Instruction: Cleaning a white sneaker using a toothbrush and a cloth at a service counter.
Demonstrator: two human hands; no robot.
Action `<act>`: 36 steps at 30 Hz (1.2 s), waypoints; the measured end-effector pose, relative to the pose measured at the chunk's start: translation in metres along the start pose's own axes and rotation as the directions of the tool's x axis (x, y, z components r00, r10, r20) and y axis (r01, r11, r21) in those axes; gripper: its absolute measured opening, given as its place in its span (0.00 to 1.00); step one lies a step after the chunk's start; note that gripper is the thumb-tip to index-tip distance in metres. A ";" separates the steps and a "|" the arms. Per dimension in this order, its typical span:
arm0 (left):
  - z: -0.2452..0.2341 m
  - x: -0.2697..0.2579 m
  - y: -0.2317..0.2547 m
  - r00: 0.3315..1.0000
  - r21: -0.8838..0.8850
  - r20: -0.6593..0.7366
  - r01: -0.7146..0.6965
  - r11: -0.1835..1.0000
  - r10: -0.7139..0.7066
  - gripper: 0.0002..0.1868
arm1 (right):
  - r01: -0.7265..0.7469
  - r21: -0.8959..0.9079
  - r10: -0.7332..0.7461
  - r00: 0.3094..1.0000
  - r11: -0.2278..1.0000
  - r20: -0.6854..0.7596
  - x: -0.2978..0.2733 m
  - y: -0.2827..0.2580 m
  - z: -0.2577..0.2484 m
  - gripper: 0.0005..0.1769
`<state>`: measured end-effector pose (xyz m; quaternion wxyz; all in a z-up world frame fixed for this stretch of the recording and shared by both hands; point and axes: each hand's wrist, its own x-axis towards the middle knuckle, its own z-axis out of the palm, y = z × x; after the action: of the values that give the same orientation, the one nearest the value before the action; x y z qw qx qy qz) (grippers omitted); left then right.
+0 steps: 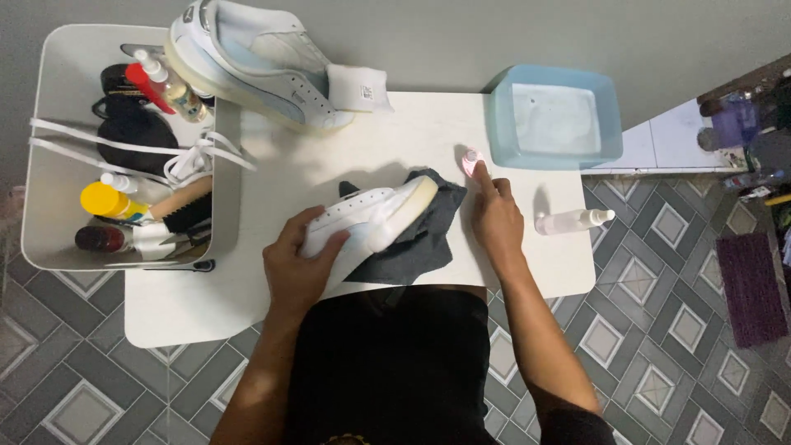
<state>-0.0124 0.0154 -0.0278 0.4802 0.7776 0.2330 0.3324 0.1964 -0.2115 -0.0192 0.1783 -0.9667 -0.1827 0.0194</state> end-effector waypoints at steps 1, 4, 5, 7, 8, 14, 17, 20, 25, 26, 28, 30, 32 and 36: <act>-0.002 -0.001 0.003 1.000 0.000 0.000 -0.003 1.000 0.003 0.23 | 0.000 0.001 0.000 1.000 1.000 -0.003 0.003 0.008 0.009 0.29; -0.009 -0.001 0.009 0.997 -0.037 -0.027 0.075 0.997 -0.076 0.23 | 0.078 -0.098 -0.087 0.992 0.992 -0.094 0.004 0.016 0.022 0.28; -0.011 -0.002 0.010 0.996 -0.012 -0.035 0.079 0.997 -0.080 0.23 | 0.090 -0.092 -0.103 0.983 0.992 -0.154 -0.004 0.009 0.017 0.30; -0.015 -0.001 0.012 0.995 0.013 -0.049 0.087 0.996 -0.087 0.23 | 0.109 -0.086 -0.125 0.970 0.990 -0.210 -0.020 -0.006 0.015 0.31; -0.016 0.000 0.013 0.995 0.038 -0.059 0.086 0.996 -0.083 0.23 | 0.149 0.078 -0.133 0.975 0.986 -0.177 -0.029 -0.013 0.017 0.30; -0.026 0.006 0.029 0.997 0.066 -0.075 0.027 0.997 -0.022 0.21 | 0.137 0.416 -0.100 0.989 0.899 -0.109 -0.065 -0.018 0.015 0.09; -0.021 0.006 0.023 0.997 0.067 -0.071 0.014 0.998 -0.009 0.21 | 0.071 0.609 0.053 0.982 0.790 -0.184 -0.061 -0.022 -0.008 0.05; -0.017 0.005 0.022 0.999 0.067 -0.041 0.009 0.998 -0.006 0.21 | 0.057 0.588 0.049 0.985 0.807 -0.163 -0.062 -0.043 -0.014 0.21; -0.018 0.009 0.044 1.000 0.128 -0.003 -0.011 0.992 0.011 0.20 | 0.067 0.470 -0.088 0.996 0.880 0.023 -0.049 -0.033 0.027 0.23; -0.019 0.010 0.046 1.000 0.126 0.002 -0.006 0.992 0.006 0.19 | 0.035 0.564 0.009 0.997 0.825 -0.075 -0.045 -0.021 0.036 0.17; -0.023 0.008 0.048 1.000 0.130 0.012 0.010 0.991 -0.012 0.19 | 0.005 0.655 0.119 0.982 0.755 -0.145 -0.052 -0.006 0.039 0.12; -0.019 0.007 0.050 1.000 0.154 0.026 -0.017 0.988 0.013 0.20 | 0.394 0.669 0.035 0.847 0.631 -0.531 -0.062 0.003 0.022 0.08; -0.013 0.005 0.046 0.999 0.145 0.049 0.001 0.989 -0.008 0.20 | 0.481 0.626 -0.018 0.801 0.614 -0.598 -0.073 -0.023 0.015 0.15; 0.000 0.002 0.033 0.996 0.189 0.071 -0.070 0.979 0.058 0.11 | 0.616 0.590 -0.380 0.787 0.522 -0.486 -0.087 -0.074 0.033 0.10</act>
<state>-0.0099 0.0026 0.0022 0.3996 0.8376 0.2229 0.2983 0.0859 -0.1676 -0.0263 0.5671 -0.7104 -0.4027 -0.1078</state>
